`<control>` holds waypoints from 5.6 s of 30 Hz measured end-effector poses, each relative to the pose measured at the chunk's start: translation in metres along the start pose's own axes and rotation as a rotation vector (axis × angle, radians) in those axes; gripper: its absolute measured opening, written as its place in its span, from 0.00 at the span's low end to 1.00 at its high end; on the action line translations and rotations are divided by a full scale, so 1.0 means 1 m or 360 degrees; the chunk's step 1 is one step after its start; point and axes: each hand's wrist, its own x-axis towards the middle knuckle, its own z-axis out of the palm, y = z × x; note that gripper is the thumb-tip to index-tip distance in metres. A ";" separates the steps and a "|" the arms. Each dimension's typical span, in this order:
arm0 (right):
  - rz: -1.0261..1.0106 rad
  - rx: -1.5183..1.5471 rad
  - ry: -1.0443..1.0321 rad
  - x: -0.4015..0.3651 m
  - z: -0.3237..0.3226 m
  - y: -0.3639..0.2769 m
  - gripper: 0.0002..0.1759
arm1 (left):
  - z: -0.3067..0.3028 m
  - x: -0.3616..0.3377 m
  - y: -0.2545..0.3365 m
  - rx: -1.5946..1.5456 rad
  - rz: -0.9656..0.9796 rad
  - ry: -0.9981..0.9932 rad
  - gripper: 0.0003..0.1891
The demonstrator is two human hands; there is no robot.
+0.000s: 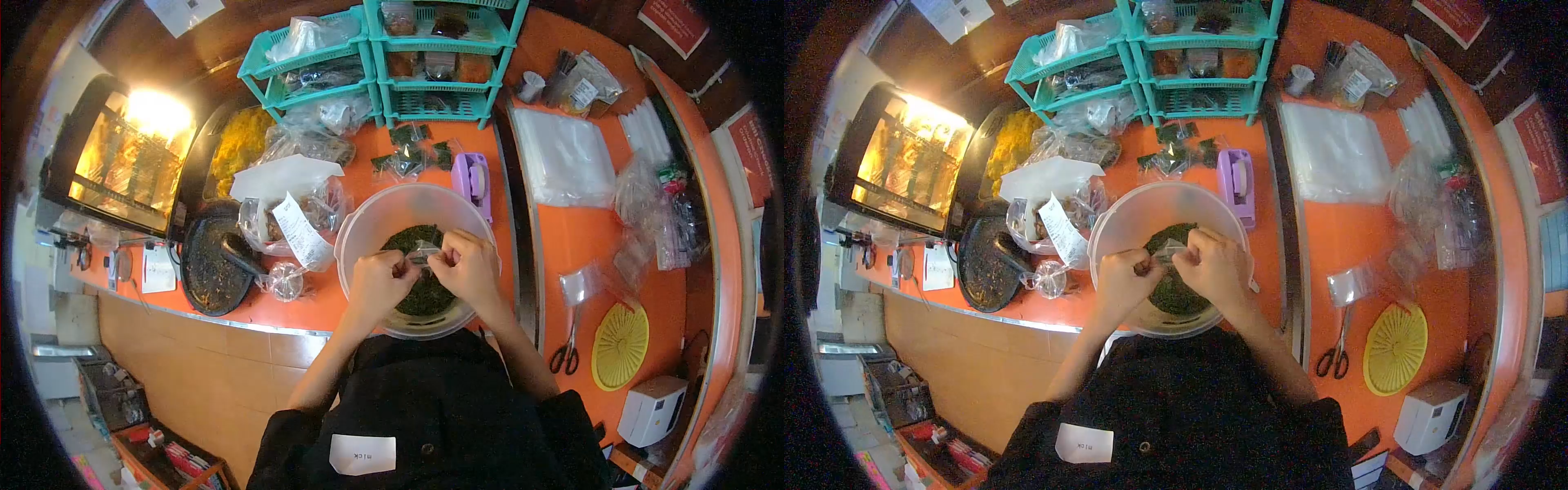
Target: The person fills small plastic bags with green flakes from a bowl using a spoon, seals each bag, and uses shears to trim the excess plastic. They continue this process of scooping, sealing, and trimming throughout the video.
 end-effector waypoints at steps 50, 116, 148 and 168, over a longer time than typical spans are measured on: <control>-0.1172 -0.1618 -0.2110 0.083 0.105 0.061 0.17 | -0.005 0.020 -0.038 -0.0355 0.0557 0.0734 0.11; -0.0572 -0.0168 -0.0088 0.015 -0.009 -0.025 0.26 | 0.003 0.027 -0.026 -0.0842 -0.0011 0.0088 0.24; -0.0519 0.0331 0.0030 0.016 0.003 -0.025 0.05 | -0.003 0.001 -0.007 -0.0907 -0.0089 0.0480 0.03; -0.0578 0.0338 0.0014 0.017 0.012 -0.029 0.07 | 0.002 0.000 -0.017 -0.0952 -0.0012 0.0434 0.05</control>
